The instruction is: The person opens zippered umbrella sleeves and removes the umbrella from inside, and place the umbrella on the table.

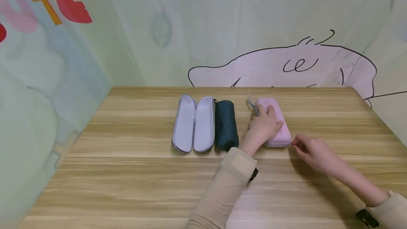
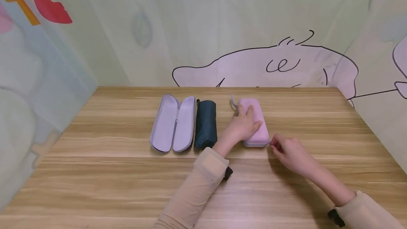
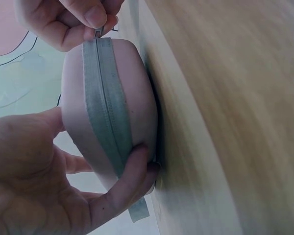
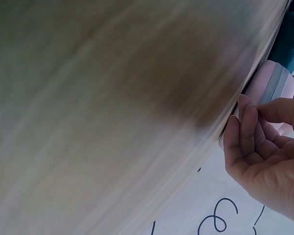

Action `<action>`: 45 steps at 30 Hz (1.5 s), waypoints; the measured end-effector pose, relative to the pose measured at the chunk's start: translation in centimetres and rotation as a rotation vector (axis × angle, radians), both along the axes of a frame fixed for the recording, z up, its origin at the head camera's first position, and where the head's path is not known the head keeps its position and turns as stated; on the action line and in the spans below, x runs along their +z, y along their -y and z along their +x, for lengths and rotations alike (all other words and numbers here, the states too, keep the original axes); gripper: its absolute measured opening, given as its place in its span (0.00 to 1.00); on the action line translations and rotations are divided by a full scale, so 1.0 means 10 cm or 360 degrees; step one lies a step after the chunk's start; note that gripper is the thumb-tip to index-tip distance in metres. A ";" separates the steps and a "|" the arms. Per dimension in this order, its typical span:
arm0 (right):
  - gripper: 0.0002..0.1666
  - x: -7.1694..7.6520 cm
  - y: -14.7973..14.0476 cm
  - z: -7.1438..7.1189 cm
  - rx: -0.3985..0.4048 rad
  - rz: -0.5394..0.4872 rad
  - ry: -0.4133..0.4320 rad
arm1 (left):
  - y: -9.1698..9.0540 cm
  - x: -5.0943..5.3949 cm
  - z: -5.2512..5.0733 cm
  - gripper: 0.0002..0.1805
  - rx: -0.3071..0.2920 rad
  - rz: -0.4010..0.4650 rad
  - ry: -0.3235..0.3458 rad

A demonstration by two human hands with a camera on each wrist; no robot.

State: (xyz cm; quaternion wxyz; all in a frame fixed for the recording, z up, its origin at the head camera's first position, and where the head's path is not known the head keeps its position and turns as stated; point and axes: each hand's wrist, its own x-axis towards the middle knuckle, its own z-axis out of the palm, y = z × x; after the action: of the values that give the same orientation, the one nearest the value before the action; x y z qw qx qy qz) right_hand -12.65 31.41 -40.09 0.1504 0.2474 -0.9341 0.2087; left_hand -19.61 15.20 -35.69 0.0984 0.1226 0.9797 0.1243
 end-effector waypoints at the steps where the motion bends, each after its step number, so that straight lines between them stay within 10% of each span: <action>1: 0.11 0.00 0.00 0.00 -0.0001 0.0005 -0.0003 | 0.00 0.00 0.00 0.37 -0.0001 0.0000 0.0004; 45: 0.14 0.00 0.16 0.05 -0.0044 0.0076 -0.0126 | -0.02 0.02 -0.04 0.37 0.0072 0.0032 0.0047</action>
State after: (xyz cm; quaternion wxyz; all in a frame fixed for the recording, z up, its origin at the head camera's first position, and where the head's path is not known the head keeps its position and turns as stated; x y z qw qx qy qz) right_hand -12.17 29.78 -40.06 0.1842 0.2460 -0.9355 0.1742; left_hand -19.97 15.38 -35.49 0.1087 0.0994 0.9794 0.1380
